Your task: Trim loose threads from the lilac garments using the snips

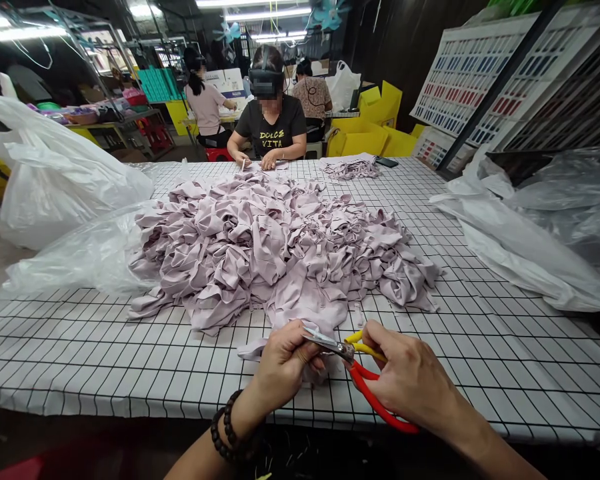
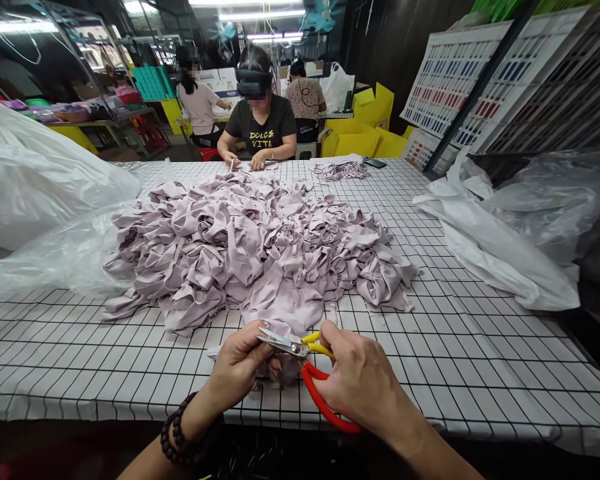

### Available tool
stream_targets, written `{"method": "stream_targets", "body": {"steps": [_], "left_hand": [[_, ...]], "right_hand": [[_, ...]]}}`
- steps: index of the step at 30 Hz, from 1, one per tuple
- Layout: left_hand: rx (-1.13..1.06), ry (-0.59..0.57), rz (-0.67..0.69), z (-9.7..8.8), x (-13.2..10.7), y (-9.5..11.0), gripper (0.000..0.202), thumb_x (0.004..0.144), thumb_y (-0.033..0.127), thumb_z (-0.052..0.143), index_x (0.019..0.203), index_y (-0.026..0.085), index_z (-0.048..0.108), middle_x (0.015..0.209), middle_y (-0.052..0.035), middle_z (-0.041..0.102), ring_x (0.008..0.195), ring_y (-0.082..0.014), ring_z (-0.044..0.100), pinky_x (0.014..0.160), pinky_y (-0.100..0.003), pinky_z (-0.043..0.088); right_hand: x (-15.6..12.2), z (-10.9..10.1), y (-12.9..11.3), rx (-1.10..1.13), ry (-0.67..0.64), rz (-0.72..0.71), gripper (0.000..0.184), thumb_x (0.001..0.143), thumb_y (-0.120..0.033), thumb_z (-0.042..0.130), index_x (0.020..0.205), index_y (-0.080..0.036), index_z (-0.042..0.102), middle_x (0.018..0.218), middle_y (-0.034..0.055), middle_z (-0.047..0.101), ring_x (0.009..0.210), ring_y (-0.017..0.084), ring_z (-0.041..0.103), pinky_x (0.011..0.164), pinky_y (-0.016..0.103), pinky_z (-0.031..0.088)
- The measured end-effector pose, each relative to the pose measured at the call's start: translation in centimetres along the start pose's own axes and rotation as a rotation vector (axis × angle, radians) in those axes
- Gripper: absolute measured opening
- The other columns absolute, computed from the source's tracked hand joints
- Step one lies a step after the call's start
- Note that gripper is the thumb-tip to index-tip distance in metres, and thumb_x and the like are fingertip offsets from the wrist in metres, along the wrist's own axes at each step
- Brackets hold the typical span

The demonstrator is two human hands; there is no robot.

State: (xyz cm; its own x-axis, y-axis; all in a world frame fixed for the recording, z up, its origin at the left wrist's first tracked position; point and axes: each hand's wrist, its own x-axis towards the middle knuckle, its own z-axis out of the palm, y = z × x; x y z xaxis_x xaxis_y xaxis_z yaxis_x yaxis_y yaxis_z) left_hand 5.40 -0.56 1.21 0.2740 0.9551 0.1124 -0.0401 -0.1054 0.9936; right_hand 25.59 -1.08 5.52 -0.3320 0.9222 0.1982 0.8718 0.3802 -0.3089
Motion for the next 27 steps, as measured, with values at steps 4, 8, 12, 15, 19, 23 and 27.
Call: {"method": "stream_targets", "body": {"steps": [4,8,12,15,19,23,27], "left_hand": [[-0.057,-0.009,-0.023,0.2,0.0,0.3,0.029,0.089,0.034,0.056,0.071,0.013,0.065,0.074,-0.0020,0.055,0.057,-0.0110,0.059,0.053,-0.021,0.049],[-0.097,-0.012,-0.035,0.5,0.0,0.2,0.031,0.089,0.036,0.057,0.070,0.013,0.066,0.073,-0.0013,0.054,0.055,-0.0099,0.059,0.052,-0.021,0.048],[-0.069,-0.012,-0.024,0.6,-0.1,0.3,0.032,0.088,0.036,0.058,0.068,0.014,0.066,0.071,-0.0015,0.054,0.054,-0.0097,0.057,0.051,-0.020,0.048],[-0.042,-0.010,-0.020,0.6,-0.1,0.7,0.033,0.088,0.037,0.058,0.065,0.014,0.064,0.069,-0.0017,0.054,0.055,-0.0104,0.057,0.050,-0.020,0.048],[0.000,-0.010,-0.001,0.6,-0.2,1.0,0.033,0.088,0.035,0.057,0.064,0.015,0.064,0.068,-0.0018,0.054,0.055,-0.0107,0.057,0.051,-0.020,0.048],[0.018,-0.021,0.010,0.6,-0.3,1.1,0.031,0.089,0.031,0.056,0.065,0.015,0.065,0.068,-0.0017,0.054,0.056,-0.0104,0.057,0.051,-0.019,0.049],[0.006,-0.018,0.003,0.7,-0.3,1.1,0.030,0.089,0.030,0.056,0.066,0.015,0.064,0.071,-0.0018,0.054,0.056,-0.0098,0.058,0.050,-0.018,0.049]], "right_hand": [[0.0,0.6,0.5,0.046,0.015,-0.025,0.026,0.070,-0.027,0.055,0.067,-0.025,0.029,0.050,-0.0081,0.039,0.043,0.010,0.035,0.044,0.022,0.026],[-0.2,1.0,0.6,0.086,-0.002,-0.027,0.029,0.072,-0.031,0.056,0.068,-0.026,0.027,0.049,-0.0093,0.034,0.041,0.010,0.033,0.043,0.022,0.026],[-0.4,0.9,0.3,0.059,-0.022,-0.001,0.027,0.073,-0.033,0.057,0.070,-0.026,0.030,0.050,-0.0084,0.040,0.042,0.011,0.038,0.044,0.022,0.026],[-0.5,0.6,0.2,0.050,-0.062,0.004,0.025,0.074,-0.034,0.057,0.073,-0.025,0.034,0.053,-0.0068,0.046,0.046,0.013,0.044,0.045,0.022,0.029],[-0.6,0.5,0.1,0.048,-0.078,0.006,0.026,0.075,-0.036,0.057,0.073,-0.025,0.034,0.054,-0.0065,0.047,0.046,0.013,0.045,0.046,0.022,0.030],[-0.7,0.4,0.0,0.053,-0.060,0.010,0.029,0.076,-0.039,0.057,0.071,-0.025,0.032,0.052,-0.0071,0.046,0.044,0.012,0.043,0.045,0.022,0.028],[-0.7,0.5,-0.1,0.066,-0.039,0.010,0.029,0.076,-0.038,0.056,0.070,-0.025,0.031,0.050,-0.0079,0.043,0.043,0.012,0.040,0.043,0.022,0.026]]}}
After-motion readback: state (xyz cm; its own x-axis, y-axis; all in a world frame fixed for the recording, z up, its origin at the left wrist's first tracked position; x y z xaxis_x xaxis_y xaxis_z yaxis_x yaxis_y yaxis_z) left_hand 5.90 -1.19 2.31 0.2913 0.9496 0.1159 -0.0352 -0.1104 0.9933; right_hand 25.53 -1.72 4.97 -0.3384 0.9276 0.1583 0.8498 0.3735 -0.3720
